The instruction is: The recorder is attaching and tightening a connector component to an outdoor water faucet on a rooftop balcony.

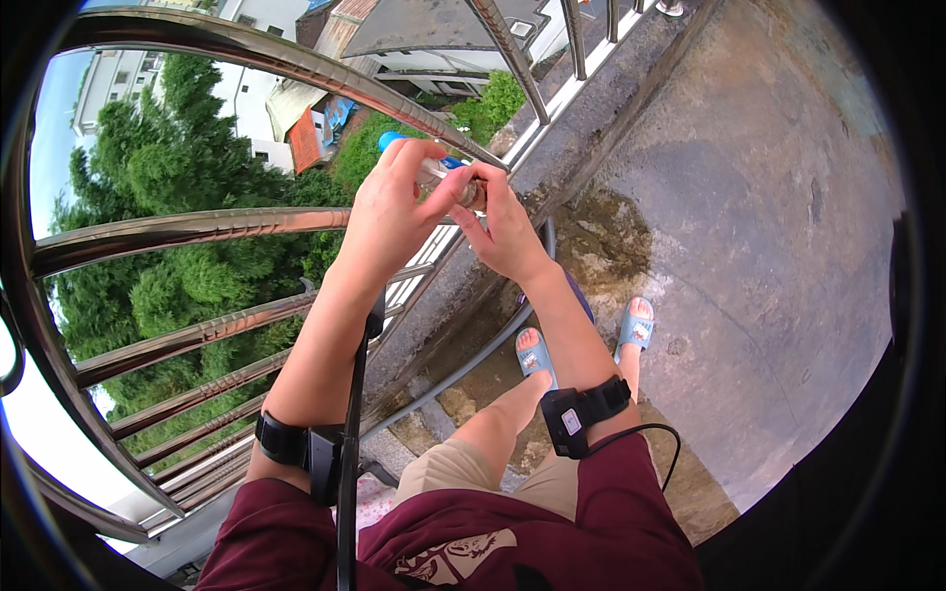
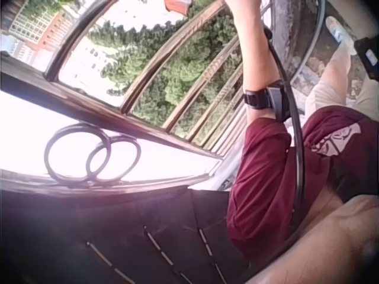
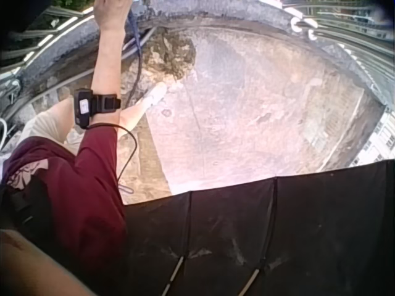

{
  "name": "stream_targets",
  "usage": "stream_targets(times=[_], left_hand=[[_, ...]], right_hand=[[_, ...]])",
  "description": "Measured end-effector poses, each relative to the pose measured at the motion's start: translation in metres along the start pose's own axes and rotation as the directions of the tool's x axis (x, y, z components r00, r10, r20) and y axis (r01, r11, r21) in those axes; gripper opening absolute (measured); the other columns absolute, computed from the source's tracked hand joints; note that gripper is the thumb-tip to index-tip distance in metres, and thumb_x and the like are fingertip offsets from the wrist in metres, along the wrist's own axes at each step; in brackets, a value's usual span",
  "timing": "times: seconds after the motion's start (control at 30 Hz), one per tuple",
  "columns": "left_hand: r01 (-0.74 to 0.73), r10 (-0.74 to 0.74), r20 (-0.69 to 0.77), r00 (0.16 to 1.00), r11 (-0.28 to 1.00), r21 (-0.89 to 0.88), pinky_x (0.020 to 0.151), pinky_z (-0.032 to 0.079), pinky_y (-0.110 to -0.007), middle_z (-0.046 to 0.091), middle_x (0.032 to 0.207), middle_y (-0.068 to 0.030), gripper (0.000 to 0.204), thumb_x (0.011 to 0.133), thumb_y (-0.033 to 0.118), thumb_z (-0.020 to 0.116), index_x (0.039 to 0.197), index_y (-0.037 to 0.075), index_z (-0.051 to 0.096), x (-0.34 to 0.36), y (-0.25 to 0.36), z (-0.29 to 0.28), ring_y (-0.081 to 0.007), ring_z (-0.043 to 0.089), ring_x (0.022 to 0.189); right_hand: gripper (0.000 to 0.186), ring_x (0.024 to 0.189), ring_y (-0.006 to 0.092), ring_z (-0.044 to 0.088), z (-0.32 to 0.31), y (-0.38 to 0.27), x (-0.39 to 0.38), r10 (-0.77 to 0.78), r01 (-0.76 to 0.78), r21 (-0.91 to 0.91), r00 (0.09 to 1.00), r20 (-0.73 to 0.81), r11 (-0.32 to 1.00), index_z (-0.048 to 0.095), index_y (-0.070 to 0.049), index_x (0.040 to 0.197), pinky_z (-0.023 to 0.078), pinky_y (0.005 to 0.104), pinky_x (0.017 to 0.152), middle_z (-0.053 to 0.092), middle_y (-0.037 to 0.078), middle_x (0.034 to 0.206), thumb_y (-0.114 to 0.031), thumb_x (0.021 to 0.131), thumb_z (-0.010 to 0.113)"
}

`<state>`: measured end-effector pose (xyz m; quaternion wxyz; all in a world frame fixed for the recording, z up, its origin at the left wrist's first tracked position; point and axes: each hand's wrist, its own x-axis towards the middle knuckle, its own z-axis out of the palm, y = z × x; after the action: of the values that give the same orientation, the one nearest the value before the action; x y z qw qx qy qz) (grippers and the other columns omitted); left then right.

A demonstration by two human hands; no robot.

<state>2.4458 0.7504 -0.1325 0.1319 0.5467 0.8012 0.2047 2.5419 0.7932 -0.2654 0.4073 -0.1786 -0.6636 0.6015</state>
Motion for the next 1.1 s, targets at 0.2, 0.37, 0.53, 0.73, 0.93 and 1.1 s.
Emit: stream_targets(times=[0.2, 0.37, 0.53, 0.73, 0.93, 1.1], left_hand=[[-0.026, 0.026, -0.002, 1.0, 1.0, 0.011, 0.065, 0.045, -0.029, 0.055, 0.095, -0.0105, 0.03, 0.085, 0.028, 0.059, 0.098, 0.002, 0.055, -0.001, -0.002, -0.001, -0.0197, 0.054, 0.072], [-0.094, 0.096, -0.031, 0.995, 0.994, 0.054, 0.066, 0.045, -0.029, 0.053, 0.104, -0.012, 0.035, 0.085, 0.029, 0.058, 0.11, 0.005, 0.054, -0.003, -0.003, -0.002, -0.0199, 0.054, 0.074], [-0.124, 0.126, -0.062, 0.99, 0.991, 0.042, 0.067, 0.045, -0.029, 0.052, 0.107, -0.0125, 0.038, 0.086, 0.029, 0.057, 0.116, 0.006, 0.052, -0.004, -0.006, -0.001, -0.0194, 0.054, 0.074], [-0.1, 0.1, -0.073, 0.992, 0.995, 0.002, 0.067, 0.046, -0.029, 0.052, 0.105, -0.0124, 0.038, 0.088, 0.03, 0.055, 0.115, 0.003, 0.052, -0.004, -0.006, -0.001, -0.0193, 0.055, 0.074], [-0.033, 0.033, -0.035, 0.999, 0.999, 0.007, 0.065, 0.045, -0.028, 0.056, 0.096, -0.0111, 0.036, 0.087, 0.029, 0.056, 0.11, 0.002, 0.053, -0.004, 0.0, 0.001, -0.0179, 0.055, 0.072], [0.008, -0.009, -0.033, 0.999, 1.0, -0.021, 0.072, 0.046, -0.035, 0.054, 0.101, -0.0156, 0.038, 0.078, 0.02, 0.062, 0.109, 0.001, 0.051, -0.005, 0.005, 0.002, -0.0314, 0.055, 0.084]], right_hand=[[0.043, 0.09, 0.0359, 0.053, -0.001, -0.001, 0.0, 0.002, -0.002, -0.007, 1.0, 0.009, 1.0, 0.036, -0.004, 0.112, 0.041, 0.0422, 0.077, 0.053, 0.015, 0.101, -0.015, 0.08, 0.062], [0.067, 0.096, 0.0369, 0.054, -0.002, -0.003, -0.001, -0.006, 0.006, -0.045, 1.0, -0.013, 0.999, 0.027, -0.003, 0.127, 0.042, 0.0417, 0.084, 0.053, 0.018, 0.109, -0.014, 0.075, 0.066], [0.075, 0.093, 0.035, 0.057, -0.003, -0.012, 0.0, 0.011, -0.01, 0.035, 0.999, -0.031, 0.999, 0.022, -0.001, 0.131, 0.046, 0.0394, 0.081, 0.053, 0.022, 0.109, -0.007, 0.071, 0.067], [0.073, 0.093, 0.0338, 0.058, -0.002, -0.004, -0.002, 0.007, -0.005, 0.051, 0.999, -0.04, 0.999, 0.023, -0.001, 0.131, 0.046, 0.0389, 0.079, 0.051, 0.021, 0.111, -0.004, 0.071, 0.065], [0.064, 0.092, 0.0348, 0.057, -0.001, -0.001, -0.003, -0.023, 0.022, -0.028, 0.999, -0.047, 0.999, 0.03, -0.001, 0.124, 0.047, 0.0388, 0.078, 0.05, 0.018, 0.112, -0.005, 0.071, 0.066], [0.055, 0.088, 0.0353, 0.058, 0.0, -0.003, 0.002, 0.01, -0.011, -0.025, 1.0, -0.016, 1.0, 0.034, -0.002, 0.116, 0.047, 0.04, 0.074, 0.054, 0.016, 0.102, -0.006, 0.072, 0.067]])
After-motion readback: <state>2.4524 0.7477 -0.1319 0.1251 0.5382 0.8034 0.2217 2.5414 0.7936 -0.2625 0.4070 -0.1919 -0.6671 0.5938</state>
